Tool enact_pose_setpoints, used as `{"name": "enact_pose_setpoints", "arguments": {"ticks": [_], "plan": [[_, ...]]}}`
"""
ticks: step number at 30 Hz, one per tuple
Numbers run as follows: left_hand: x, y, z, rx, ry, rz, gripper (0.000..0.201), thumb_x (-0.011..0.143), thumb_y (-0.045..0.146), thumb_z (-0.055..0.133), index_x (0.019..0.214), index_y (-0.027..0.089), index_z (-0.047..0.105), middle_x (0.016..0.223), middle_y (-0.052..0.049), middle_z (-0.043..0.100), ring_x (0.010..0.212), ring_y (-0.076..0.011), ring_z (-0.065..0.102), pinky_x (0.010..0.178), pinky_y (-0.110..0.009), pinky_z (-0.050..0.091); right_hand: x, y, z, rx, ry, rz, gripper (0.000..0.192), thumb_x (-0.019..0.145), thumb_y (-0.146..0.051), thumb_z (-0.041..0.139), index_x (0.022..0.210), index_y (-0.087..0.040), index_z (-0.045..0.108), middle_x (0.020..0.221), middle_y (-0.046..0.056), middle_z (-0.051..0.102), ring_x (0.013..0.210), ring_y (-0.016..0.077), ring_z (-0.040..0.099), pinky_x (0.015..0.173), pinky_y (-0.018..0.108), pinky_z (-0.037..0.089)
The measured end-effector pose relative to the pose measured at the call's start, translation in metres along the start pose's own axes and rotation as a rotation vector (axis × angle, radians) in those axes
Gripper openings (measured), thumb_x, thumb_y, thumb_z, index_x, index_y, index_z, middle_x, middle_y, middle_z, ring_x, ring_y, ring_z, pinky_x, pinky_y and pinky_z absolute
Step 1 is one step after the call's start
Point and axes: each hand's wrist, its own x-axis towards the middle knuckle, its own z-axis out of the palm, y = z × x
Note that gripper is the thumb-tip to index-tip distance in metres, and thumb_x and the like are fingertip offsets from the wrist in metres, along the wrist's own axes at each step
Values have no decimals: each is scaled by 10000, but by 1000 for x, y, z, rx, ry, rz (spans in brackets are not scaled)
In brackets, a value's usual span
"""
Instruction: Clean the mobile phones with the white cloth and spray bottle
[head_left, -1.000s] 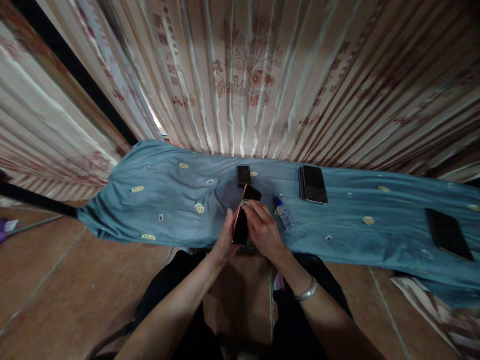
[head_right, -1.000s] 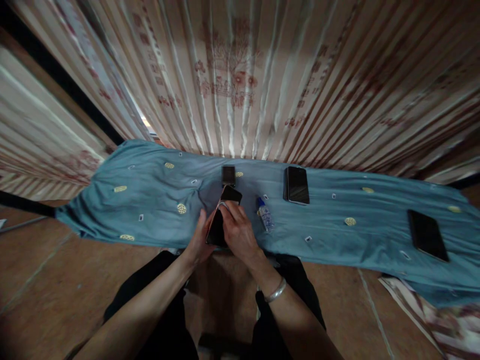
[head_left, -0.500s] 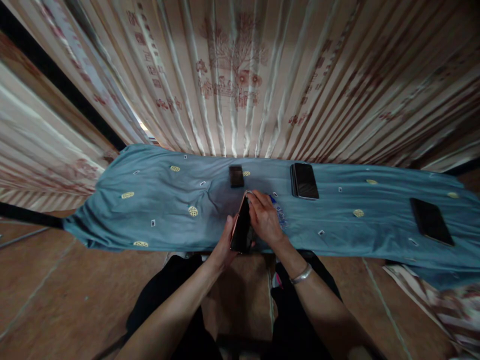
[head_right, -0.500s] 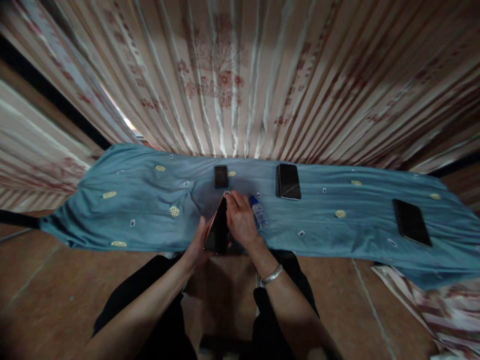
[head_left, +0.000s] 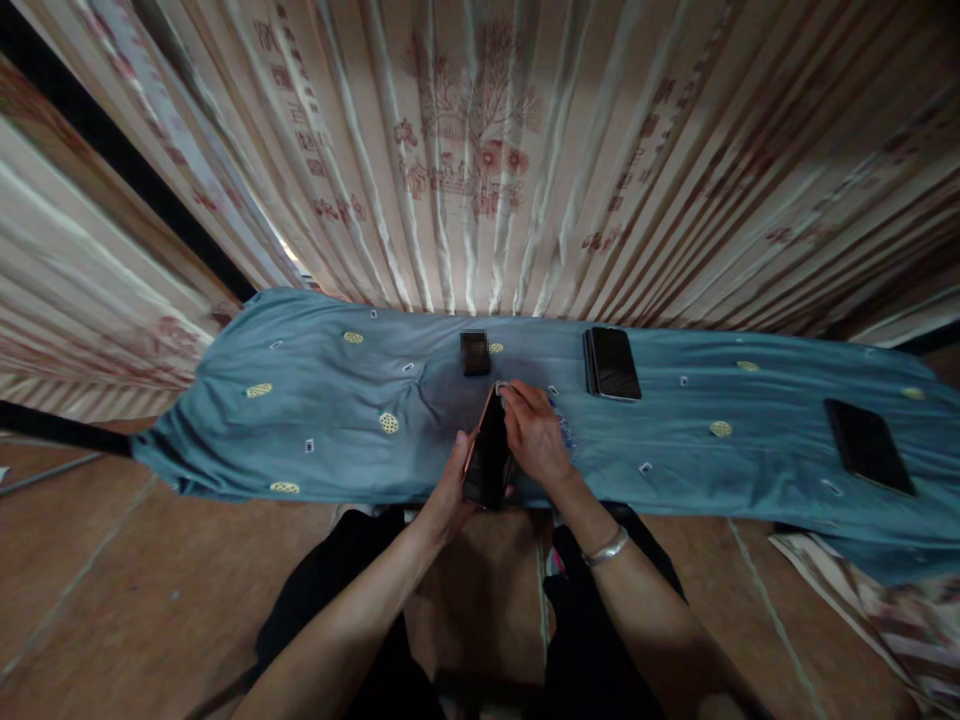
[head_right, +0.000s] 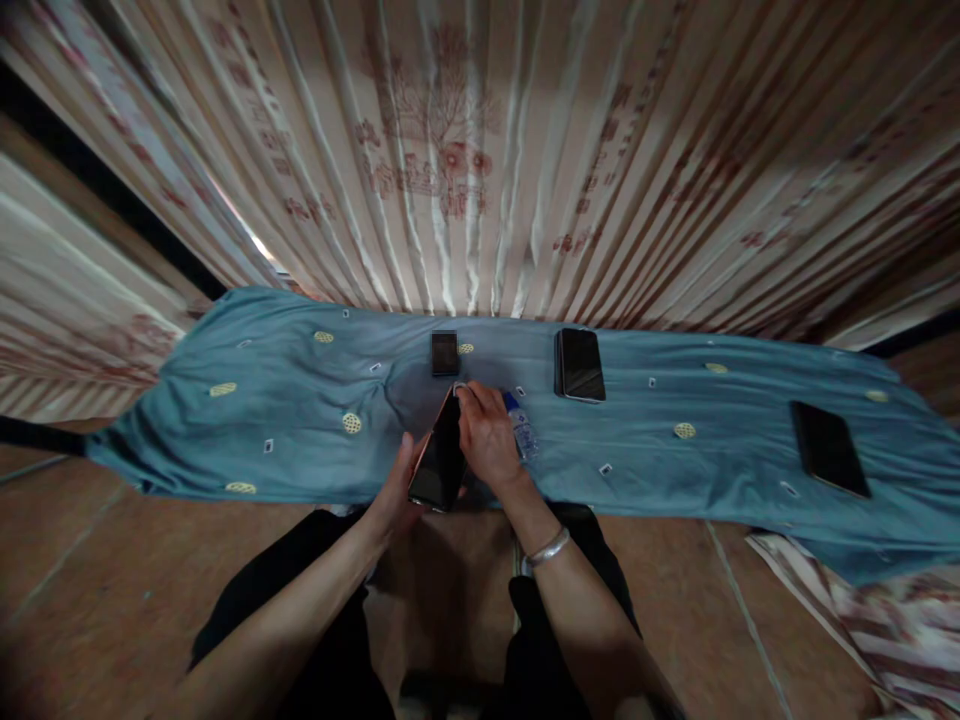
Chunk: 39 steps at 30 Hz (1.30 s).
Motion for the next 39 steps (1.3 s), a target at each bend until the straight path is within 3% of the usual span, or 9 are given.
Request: {"name": "enact_pose_setpoints", "arguments": {"ticks": [4,13,22,34,39], "plan": [[-5,6,5,10,11,12,488,1019,445,343,1383,205,560,1085,-100,753,1064,-262,696,845,-396,608,-2,2,0,-16,6,1,381,946,-107,402,1242,-147,640,1203,157,659,1091,274,597,998,450,503],[-4,12,2,-15,-20,52,416,981,457,448,1247,196,635,1084,-96,751,1059,-272,698,839,-401,609,-7,13,-2,-18,14,18,400,933,-112,403,1252,-182,635,1209,142,665,1105,267,603,1048,503,457],[-3,17,2,-54,-51,68,481,930,519,536,1304,225,604,1145,-108,736,1039,-278,704,806,-415,611,-6,19,-8,21,37,50,379,945,-138,402,1222,-176,657,1169,152,680,1096,284,606,997,508,491],[-1,20,9,-18,-55,90,489,987,514,398,1237,163,630,1030,-129,752,1045,-290,706,841,-431,598,-7,18,-12,54,74,77,318,950,-153,410,1120,-155,678,1134,148,706,1073,264,637,988,477,515],[2,22,9,-41,-36,95,505,953,543,470,1251,163,621,1050,-135,749,1083,-312,691,860,-459,589,-9,16,-12,97,54,71,321,955,-162,410,1128,-180,679,1134,134,712,1087,257,645,998,489,507]]}}
